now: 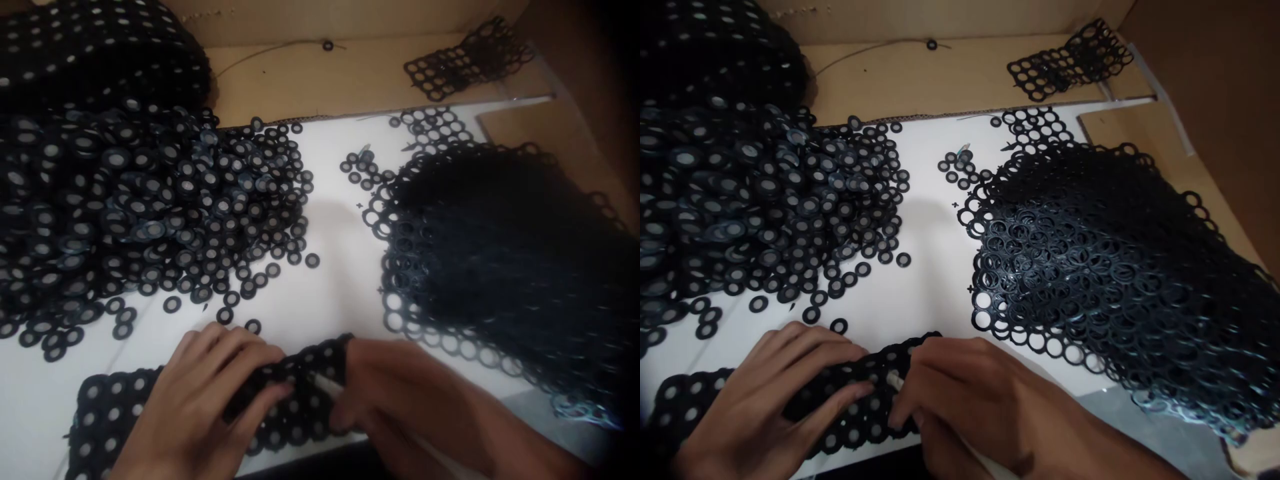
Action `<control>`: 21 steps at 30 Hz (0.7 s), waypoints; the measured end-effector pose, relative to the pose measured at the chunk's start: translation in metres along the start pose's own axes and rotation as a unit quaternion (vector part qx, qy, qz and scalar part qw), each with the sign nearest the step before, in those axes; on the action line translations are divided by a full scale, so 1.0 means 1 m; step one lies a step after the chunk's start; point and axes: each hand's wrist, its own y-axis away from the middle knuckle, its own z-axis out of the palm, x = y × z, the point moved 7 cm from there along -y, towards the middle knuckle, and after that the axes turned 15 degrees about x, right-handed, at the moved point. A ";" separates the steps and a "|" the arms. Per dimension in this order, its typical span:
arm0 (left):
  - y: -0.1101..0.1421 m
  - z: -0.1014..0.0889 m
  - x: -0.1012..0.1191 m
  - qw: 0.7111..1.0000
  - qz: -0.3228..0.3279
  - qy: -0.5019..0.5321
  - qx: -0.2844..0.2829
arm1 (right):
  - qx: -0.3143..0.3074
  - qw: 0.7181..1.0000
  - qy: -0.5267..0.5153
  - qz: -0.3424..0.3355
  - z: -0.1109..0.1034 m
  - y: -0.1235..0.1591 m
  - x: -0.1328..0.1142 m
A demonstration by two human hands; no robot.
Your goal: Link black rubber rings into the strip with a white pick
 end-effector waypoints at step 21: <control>0.007 -0.007 0.009 0.992 -0.051 0.082 0.079 | -0.024 0.997 0.007 0.077 0.032 0.006 0.026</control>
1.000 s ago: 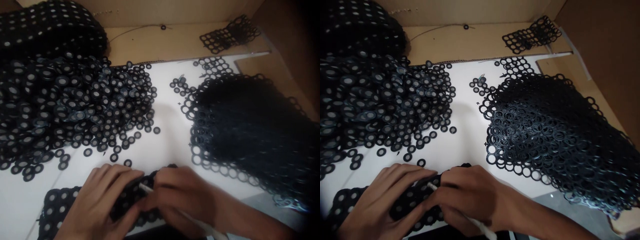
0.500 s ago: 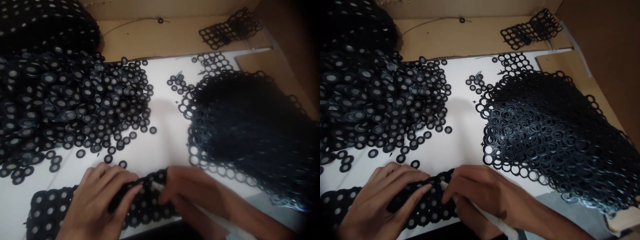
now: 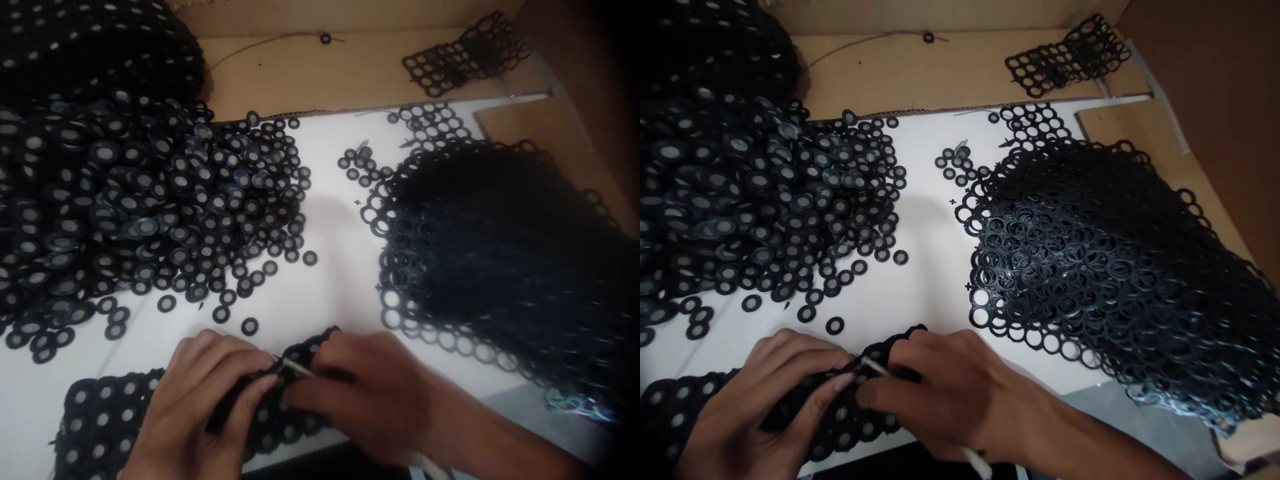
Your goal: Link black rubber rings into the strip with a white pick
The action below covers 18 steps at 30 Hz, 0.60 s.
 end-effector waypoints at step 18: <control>-0.008 0.018 0.012 0.995 0.018 -0.096 -0.005 | 0.086 0.994 -0.056 -0.027 -0.051 0.007 -0.012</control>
